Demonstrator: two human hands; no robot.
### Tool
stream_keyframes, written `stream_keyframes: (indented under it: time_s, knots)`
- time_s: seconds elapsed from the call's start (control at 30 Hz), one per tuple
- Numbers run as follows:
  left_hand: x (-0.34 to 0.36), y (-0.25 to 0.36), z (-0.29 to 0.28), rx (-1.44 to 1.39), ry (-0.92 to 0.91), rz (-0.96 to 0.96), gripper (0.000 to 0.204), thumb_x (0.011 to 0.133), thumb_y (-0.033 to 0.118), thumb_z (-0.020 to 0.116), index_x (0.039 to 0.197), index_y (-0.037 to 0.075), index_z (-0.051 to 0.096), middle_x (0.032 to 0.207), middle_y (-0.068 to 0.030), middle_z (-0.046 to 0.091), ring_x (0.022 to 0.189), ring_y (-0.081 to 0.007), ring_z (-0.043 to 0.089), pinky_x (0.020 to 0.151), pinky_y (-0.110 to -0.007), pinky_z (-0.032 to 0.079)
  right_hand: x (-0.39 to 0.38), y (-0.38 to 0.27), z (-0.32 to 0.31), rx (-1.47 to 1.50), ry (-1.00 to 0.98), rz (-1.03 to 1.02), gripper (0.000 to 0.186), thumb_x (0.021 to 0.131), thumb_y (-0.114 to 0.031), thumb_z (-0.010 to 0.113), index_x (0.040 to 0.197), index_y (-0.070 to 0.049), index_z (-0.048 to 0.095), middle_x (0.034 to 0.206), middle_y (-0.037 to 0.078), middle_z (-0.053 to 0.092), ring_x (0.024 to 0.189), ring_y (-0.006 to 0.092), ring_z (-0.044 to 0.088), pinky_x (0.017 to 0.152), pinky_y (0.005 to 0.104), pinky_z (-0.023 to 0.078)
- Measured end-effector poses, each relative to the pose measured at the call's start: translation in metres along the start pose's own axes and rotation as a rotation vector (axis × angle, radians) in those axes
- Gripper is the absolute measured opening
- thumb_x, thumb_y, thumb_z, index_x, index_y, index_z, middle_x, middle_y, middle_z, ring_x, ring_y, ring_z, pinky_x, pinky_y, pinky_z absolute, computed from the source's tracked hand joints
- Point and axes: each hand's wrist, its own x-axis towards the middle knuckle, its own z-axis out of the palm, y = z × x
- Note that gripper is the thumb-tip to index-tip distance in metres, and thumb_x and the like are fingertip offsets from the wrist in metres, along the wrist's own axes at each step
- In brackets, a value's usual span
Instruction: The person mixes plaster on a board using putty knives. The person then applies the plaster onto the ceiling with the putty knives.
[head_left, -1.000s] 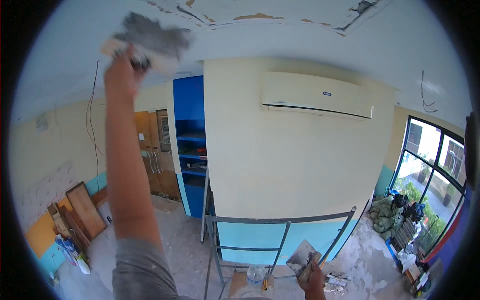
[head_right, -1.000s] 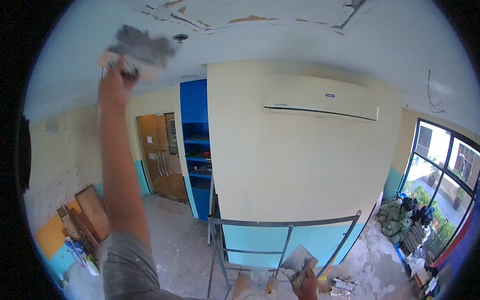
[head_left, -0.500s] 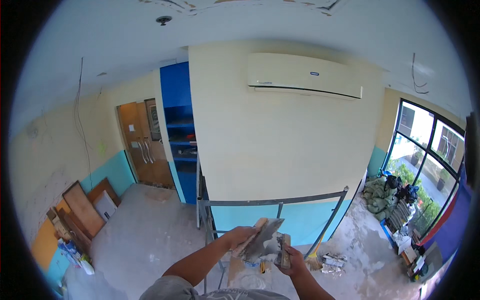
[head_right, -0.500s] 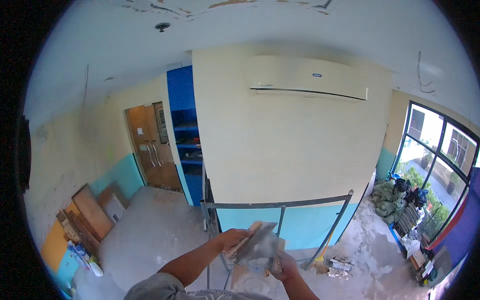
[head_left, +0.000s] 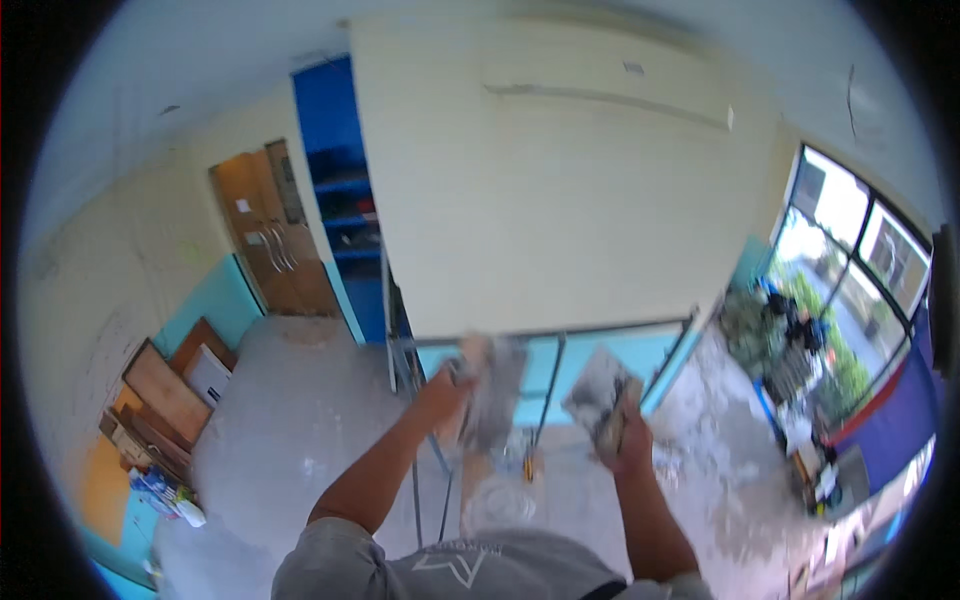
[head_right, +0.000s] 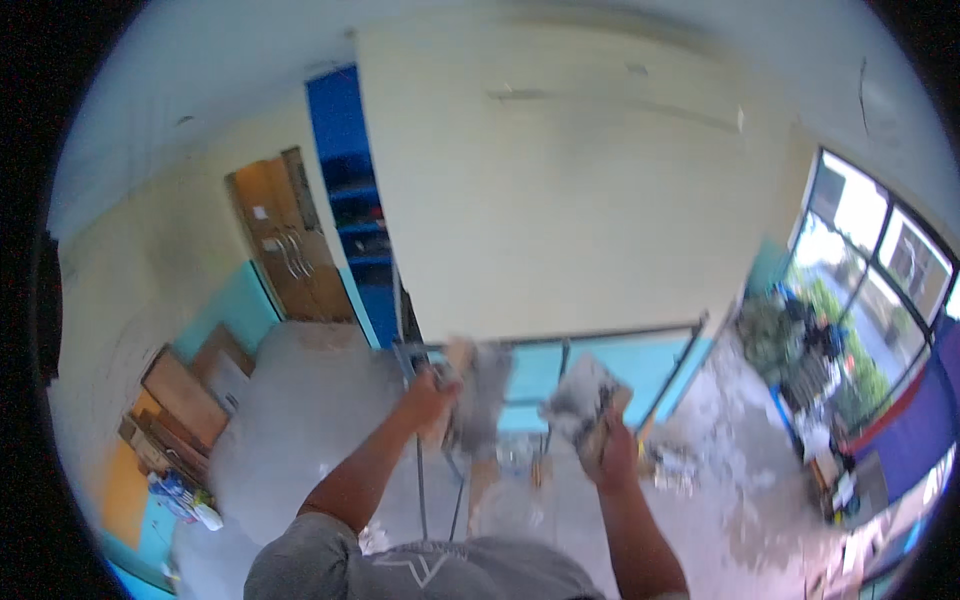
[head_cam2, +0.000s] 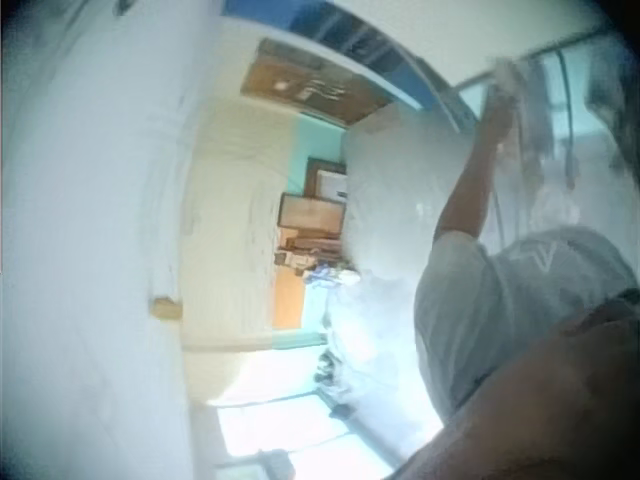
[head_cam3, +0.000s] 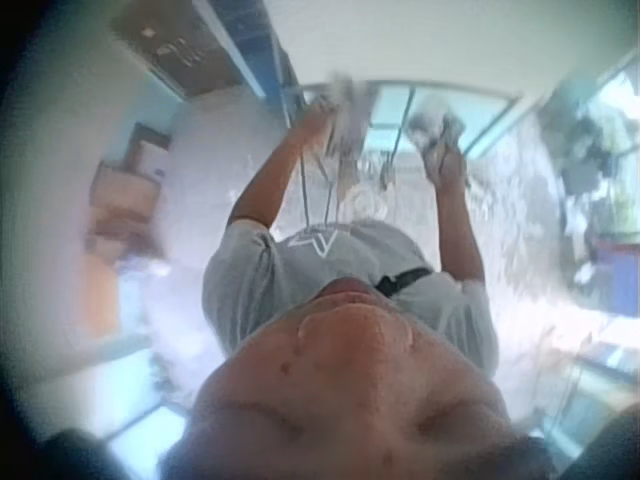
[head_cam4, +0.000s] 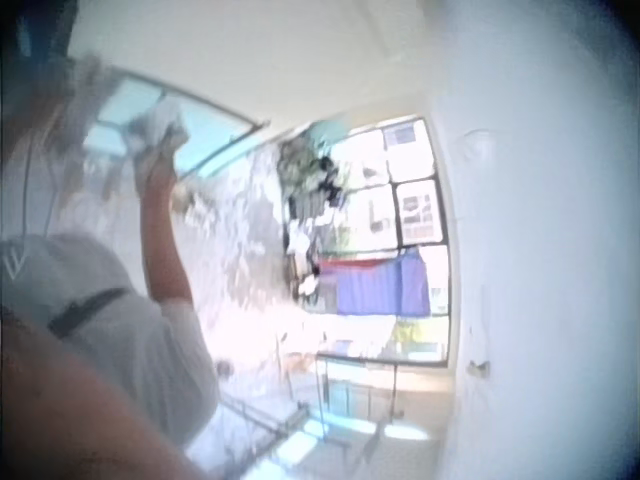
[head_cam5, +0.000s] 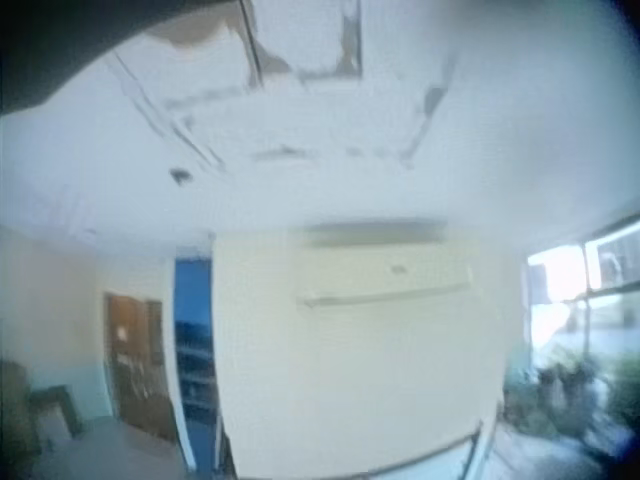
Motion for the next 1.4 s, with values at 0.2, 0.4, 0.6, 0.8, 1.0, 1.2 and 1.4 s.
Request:
stream_keyframes:
  time_s: [0.2, 0.4, 0.6, 0.8, 1.0, 1.2, 1.4]
  knots:
    - [-0.013, 0.015, 0.022, -0.961, 0.210, 0.411, 0.043, 0.087, 0.014, 0.064, 0.122, -0.003, 0.047, 0.100, -0.0190, 0.060, 0.093, -0.0306, 0.060, 0.082, -0.039, 0.048, 0.033, 0.021, 0.024, -0.065, 0.290, -0.084, 0.039, 0.096, -0.027, 0.048, 0.124, 0.000, 0.045, 0.115, 0.013, 0.055, 0.106, 0.0291, 0.058, 0.091, 0.0429, 0.049]
    - [-0.027, 0.008, 0.061, -0.399, 0.200, 1.030, 0.029, 0.082, -0.001, 0.058, 0.111, 0.001, 0.055, 0.106, -0.0192, 0.058, 0.100, -0.0377, 0.059, 0.087, -0.043, 0.047, 0.039, 0.042, 0.023, -0.110, 0.384, -0.066, 0.035, 0.095, -0.028, 0.053, 0.119, -0.003, 0.048, 0.107, 0.010, 0.056, 0.097, 0.0251, 0.060, 0.084, 0.0413, 0.052]
    - [0.006, -0.070, 0.069, -0.097, 0.050, 0.820, 0.044, 0.069, -0.002, 0.058, 0.113, 0.001, 0.055, 0.106, -0.0200, 0.059, 0.102, -0.0374, 0.058, 0.086, -0.040, 0.049, 0.036, 0.036, 0.014, -0.241, 0.383, -0.149, 0.039, 0.093, -0.022, 0.054, 0.125, 0.000, 0.049, 0.110, 0.011, 0.060, 0.098, 0.0245, 0.063, 0.085, 0.0397, 0.054]
    - [0.038, -0.158, 0.096, -0.027, -0.053, 0.253, 0.033, 0.080, 0.013, 0.064, 0.108, -0.002, 0.056, 0.096, -0.0195, 0.064, 0.089, -0.0367, 0.062, 0.076, -0.038, 0.049, 0.027, 0.020, -0.001, -0.188, 0.384, -0.155, 0.046, 0.097, -0.030, 0.052, 0.131, 0.000, 0.045, 0.121, 0.013, 0.057, 0.107, 0.0265, 0.059, 0.093, 0.0415, 0.050]
    - [0.036, -0.318, 0.178, -0.435, -0.068, -0.487, 0.032, 0.088, 0.014, 0.063, 0.115, 0.001, 0.055, 0.100, -0.0117, 0.063, 0.087, -0.0238, 0.061, 0.076, -0.040, 0.050, -0.021, 0.065, -0.105, -0.184, 0.638, 0.064, 0.052, 0.098, -0.038, 0.047, 0.136, -0.003, 0.040, 0.127, 0.012, 0.052, 0.113, 0.0285, 0.056, 0.096, 0.0449, 0.047]
    - [-0.004, -0.460, 0.279, -0.616, -0.247, -1.038, 0.036, 0.089, 0.022, 0.064, 0.119, 0.007, 0.051, 0.105, -0.0123, 0.060, 0.090, -0.0282, 0.061, 0.077, -0.048, 0.051, -0.111, 0.122, -0.216, -0.171, 0.889, 0.249, 0.061, 0.096, -0.048, 0.045, 0.138, -0.004, 0.037, 0.130, 0.014, 0.050, 0.115, 0.0313, 0.054, 0.096, 0.0480, 0.046]
    - [-0.028, -0.644, 0.370, -0.157, -0.404, -0.654, 0.039, 0.090, 0.030, 0.061, 0.117, 0.004, 0.051, 0.104, -0.0141, 0.062, 0.091, -0.0295, 0.062, 0.076, -0.045, 0.051, -0.214, 0.204, -0.339, -0.086, 1.020, 0.428, 0.070, 0.095, -0.058, 0.038, 0.141, -0.005, 0.033, 0.131, 0.016, 0.048, 0.116, 0.0344, 0.053, 0.095, 0.0478, 0.047]
